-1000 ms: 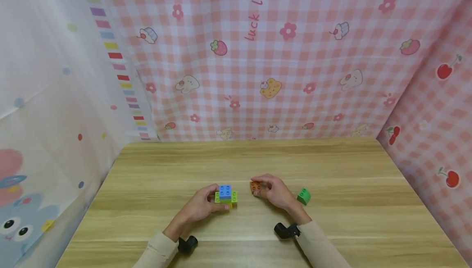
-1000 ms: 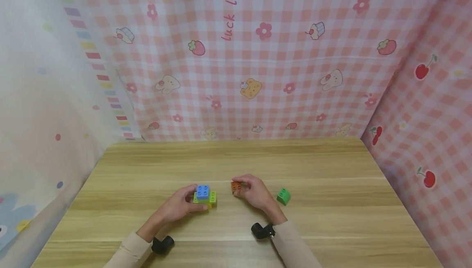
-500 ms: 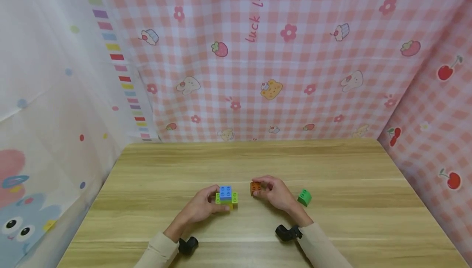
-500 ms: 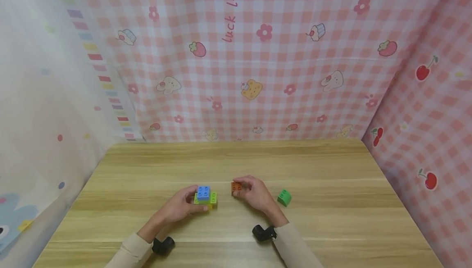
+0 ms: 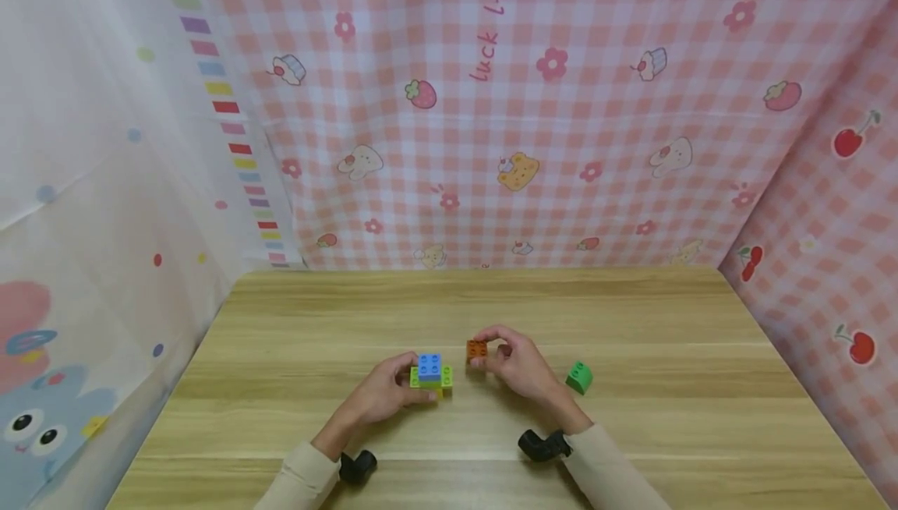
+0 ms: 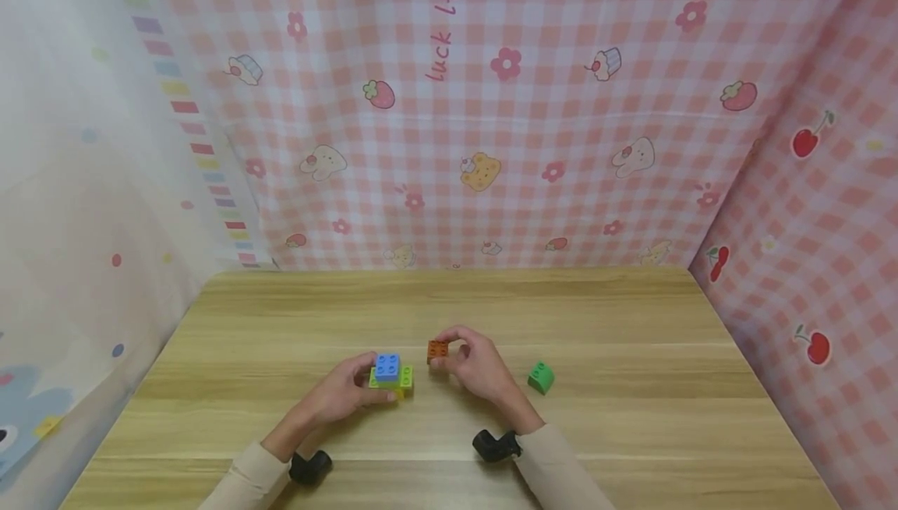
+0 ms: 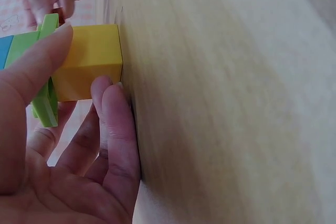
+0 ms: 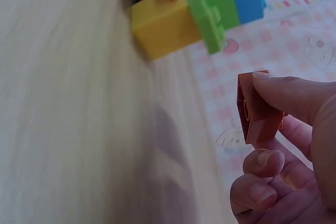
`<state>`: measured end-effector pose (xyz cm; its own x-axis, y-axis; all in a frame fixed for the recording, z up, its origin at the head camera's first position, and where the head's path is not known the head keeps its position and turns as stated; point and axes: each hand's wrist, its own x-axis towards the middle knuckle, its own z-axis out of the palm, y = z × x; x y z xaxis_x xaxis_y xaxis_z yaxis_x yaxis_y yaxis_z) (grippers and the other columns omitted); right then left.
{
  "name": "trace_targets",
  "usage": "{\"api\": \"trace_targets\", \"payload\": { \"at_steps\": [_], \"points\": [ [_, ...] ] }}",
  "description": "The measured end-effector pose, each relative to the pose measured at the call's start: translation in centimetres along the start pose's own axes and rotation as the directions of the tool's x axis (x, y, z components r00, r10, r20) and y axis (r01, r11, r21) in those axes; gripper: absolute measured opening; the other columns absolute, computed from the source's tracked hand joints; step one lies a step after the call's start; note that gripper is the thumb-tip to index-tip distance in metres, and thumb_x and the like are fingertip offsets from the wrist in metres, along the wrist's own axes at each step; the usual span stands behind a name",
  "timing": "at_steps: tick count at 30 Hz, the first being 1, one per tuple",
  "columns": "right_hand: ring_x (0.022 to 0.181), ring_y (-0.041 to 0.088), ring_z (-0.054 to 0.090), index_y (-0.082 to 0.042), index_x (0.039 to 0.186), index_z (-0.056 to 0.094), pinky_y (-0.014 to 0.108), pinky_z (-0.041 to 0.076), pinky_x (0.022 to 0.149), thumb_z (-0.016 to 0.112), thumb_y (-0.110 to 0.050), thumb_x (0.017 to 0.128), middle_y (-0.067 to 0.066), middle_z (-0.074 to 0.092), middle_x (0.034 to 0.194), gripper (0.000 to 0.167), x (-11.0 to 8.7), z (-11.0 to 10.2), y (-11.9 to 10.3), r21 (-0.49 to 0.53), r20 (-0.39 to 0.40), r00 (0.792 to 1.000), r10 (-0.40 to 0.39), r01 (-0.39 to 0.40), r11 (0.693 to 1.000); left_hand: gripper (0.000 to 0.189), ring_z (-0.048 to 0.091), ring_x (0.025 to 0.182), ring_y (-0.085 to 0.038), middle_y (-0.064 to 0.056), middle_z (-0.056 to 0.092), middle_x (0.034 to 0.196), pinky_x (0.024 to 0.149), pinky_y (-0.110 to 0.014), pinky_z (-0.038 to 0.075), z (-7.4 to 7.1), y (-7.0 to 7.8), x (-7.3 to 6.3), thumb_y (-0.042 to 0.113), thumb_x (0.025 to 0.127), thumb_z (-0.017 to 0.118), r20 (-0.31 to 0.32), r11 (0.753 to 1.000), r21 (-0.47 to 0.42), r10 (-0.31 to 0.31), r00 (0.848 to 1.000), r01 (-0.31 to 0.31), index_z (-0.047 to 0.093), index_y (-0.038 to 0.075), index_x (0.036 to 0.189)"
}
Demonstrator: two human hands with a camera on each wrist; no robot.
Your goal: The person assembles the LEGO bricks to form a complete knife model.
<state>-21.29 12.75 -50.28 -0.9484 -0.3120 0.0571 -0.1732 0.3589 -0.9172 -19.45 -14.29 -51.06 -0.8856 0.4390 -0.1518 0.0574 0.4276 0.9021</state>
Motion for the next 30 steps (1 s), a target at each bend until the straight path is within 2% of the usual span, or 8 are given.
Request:
{"api": "trace_targets", "payload": {
  "at_steps": [5,14,18,22,25,30],
  "points": [
    [0.057,0.008,0.043,-0.016,0.115,0.067,0.021,0.034,0.049,0.079,-0.020,0.086,0.011,0.061,0.087,0.032,0.0,0.4,-1.3,0.002,0.009,0.999,-0.049,0.048,0.999,0.031,0.061,0.093,-0.017,0.003,0.069,0.107,0.080,-0.035,0.047,-0.1,0.0,0.0,0.026,0.085,0.080,-0.007,1.000,0.006,0.009,1.000,-0.009,0.063,0.017,0.109],
    [0.062,0.011,0.047,-0.016,0.115,0.067,0.020,0.036,0.053,0.078,-0.016,0.086,0.003,0.065,0.103,0.031,-0.2,1.3,-4.0,0.027,0.010,0.994,-0.105,0.105,0.994,0.031,0.059,0.086,-0.016,-0.001,0.069,0.104,0.072,-0.028,0.047,0.0,0.1,-0.1,0.023,0.084,0.080,-0.023,0.999,0.016,0.031,0.999,-0.030,0.063,0.013,0.107],
    [0.062,0.010,0.046,-0.014,0.116,0.067,0.019,0.036,0.054,0.078,-0.015,0.086,0.004,0.066,0.106,0.032,-0.2,1.9,-4.5,0.047,0.020,0.990,-0.140,0.139,0.989,0.030,0.060,0.086,-0.015,-0.001,0.069,0.105,0.071,-0.028,0.046,0.1,0.0,-0.2,0.023,0.085,0.080,-0.016,0.999,0.010,0.031,0.999,-0.031,0.063,0.013,0.107],
    [0.060,0.008,0.045,-0.014,0.116,0.067,0.019,0.036,0.053,0.078,-0.017,0.086,0.007,0.065,0.102,0.032,0.0,2.5,-4.9,0.062,0.038,0.987,-0.159,0.157,0.986,0.030,0.060,0.084,-0.015,-0.001,0.070,0.104,0.069,-0.026,0.046,0.1,-0.1,-0.1,0.023,0.085,0.080,-0.008,0.999,-0.007,0.033,0.999,-0.033,0.063,0.013,0.108],
    [0.058,0.006,0.044,-0.016,0.115,0.068,0.019,0.035,0.052,0.079,-0.018,0.086,0.005,0.062,0.092,0.031,0.1,2.9,-5.2,0.060,0.044,0.985,-0.168,0.165,0.984,0.031,0.060,0.086,-0.015,-0.001,0.069,0.105,0.071,-0.027,0.047,0.1,-0.2,-0.1,0.024,0.085,0.080,-0.006,0.999,-0.019,0.031,0.999,-0.031,0.063,0.014,0.109],
    [0.058,0.006,0.043,-0.014,0.114,0.068,0.019,0.036,0.051,0.079,-0.018,0.085,0.003,0.061,0.091,0.031,0.2,3.5,-5.5,0.040,0.050,0.975,-0.215,0.213,0.976,0.032,0.060,0.089,-0.016,0.000,0.069,0.106,0.075,-0.029,0.048,0.1,-0.2,0.0,0.026,0.085,0.080,-0.004,0.999,-0.016,0.031,1.000,-0.031,0.064,0.016,0.110]
  ]
}}
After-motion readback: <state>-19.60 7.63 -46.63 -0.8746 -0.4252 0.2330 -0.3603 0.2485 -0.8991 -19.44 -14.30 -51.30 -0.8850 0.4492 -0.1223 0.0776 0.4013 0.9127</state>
